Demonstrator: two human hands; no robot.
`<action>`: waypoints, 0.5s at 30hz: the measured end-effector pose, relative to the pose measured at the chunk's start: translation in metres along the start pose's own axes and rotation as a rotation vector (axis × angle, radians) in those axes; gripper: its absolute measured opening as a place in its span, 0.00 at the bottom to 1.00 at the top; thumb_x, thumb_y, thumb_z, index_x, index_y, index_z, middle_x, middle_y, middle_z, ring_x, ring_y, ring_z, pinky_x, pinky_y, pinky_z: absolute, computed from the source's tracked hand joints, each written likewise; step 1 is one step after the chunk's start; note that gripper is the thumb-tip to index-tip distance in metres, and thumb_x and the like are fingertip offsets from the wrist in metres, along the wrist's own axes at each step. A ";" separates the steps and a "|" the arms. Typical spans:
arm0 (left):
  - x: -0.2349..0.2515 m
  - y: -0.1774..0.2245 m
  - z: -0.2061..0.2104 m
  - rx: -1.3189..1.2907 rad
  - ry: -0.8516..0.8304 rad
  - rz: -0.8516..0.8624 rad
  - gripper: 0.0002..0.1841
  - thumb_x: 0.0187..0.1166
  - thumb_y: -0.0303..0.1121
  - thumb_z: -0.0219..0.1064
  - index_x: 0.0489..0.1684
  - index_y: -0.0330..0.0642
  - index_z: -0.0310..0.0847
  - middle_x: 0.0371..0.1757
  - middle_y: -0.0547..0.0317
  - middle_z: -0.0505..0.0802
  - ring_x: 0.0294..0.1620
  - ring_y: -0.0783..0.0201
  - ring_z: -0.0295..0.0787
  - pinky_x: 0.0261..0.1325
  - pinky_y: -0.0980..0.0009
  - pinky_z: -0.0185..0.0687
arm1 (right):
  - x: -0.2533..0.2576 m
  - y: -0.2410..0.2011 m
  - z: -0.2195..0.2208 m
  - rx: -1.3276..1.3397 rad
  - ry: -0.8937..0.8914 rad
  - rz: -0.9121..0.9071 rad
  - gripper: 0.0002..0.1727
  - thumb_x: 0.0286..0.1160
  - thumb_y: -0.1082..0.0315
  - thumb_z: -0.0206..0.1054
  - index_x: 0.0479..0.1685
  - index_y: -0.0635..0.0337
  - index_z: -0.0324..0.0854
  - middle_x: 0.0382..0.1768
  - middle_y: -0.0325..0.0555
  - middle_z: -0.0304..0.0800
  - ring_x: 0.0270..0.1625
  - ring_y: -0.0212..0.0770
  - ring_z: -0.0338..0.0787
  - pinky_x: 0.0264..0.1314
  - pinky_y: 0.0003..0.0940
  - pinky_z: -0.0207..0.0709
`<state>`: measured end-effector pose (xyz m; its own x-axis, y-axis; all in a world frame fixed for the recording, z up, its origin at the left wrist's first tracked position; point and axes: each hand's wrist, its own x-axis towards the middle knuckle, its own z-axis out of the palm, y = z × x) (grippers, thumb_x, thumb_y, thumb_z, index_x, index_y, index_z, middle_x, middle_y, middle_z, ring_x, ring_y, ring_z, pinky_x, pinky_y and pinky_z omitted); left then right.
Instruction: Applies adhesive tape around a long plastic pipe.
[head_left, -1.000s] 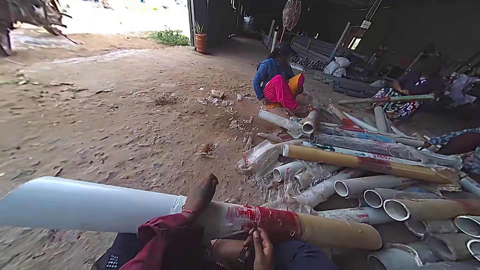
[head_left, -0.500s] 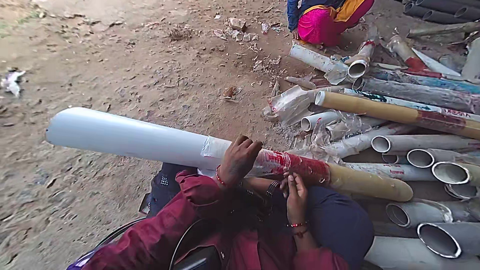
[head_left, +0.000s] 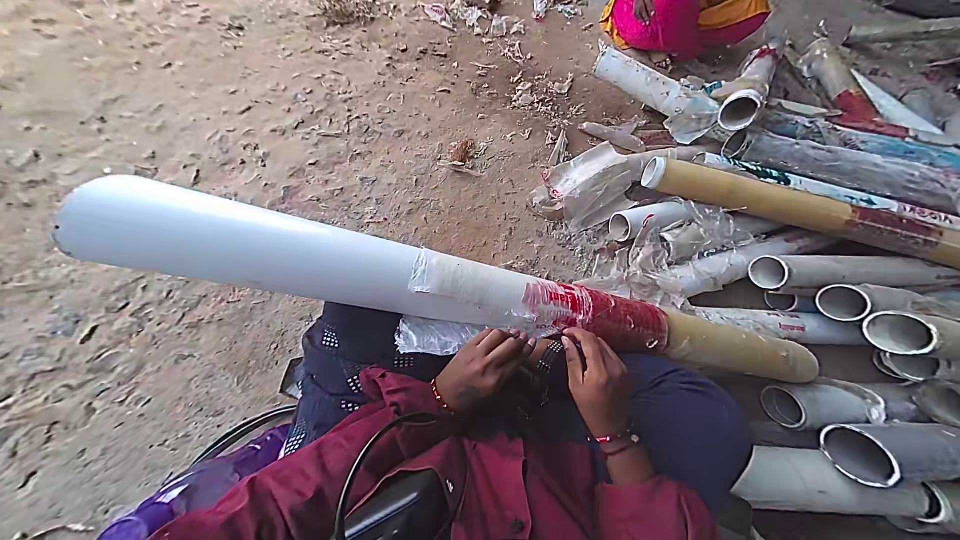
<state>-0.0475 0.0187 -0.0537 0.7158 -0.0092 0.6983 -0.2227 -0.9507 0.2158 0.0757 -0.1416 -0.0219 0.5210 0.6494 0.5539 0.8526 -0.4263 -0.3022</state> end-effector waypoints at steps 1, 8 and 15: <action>-0.001 0.000 -0.001 -0.007 -0.002 0.003 0.13 0.81 0.21 0.58 0.49 0.35 0.92 0.45 0.50 0.98 0.48 0.55 0.95 0.55 0.68 0.86 | -0.001 -0.001 0.002 -0.024 0.016 -0.062 0.13 0.78 0.68 0.63 0.39 0.66 0.93 0.35 0.51 0.97 0.36 0.46 0.96 0.41 0.32 0.87; -0.004 -0.001 0.001 -0.038 0.023 0.017 0.13 0.80 0.20 0.59 0.47 0.36 0.92 0.45 0.51 0.98 0.47 0.56 0.95 0.53 0.68 0.85 | 0.003 -0.002 0.000 -0.296 0.028 -0.335 0.12 0.75 0.75 0.63 0.38 0.62 0.95 0.38 0.48 0.98 0.30 0.45 0.92 0.33 0.34 0.80; -0.003 -0.001 0.000 -0.037 0.017 0.014 0.13 0.80 0.20 0.58 0.46 0.37 0.92 0.44 0.51 0.98 0.47 0.56 0.94 0.53 0.68 0.85 | -0.003 0.018 -0.013 -0.457 0.009 -0.446 0.13 0.75 0.78 0.60 0.38 0.65 0.93 0.30 0.47 0.95 0.26 0.44 0.87 0.28 0.34 0.73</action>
<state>-0.0494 0.0191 -0.0564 0.7013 -0.0172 0.7127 -0.2575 -0.9383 0.2308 0.0887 -0.1594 -0.0186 0.1174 0.8221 0.5571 0.8834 -0.3427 0.3195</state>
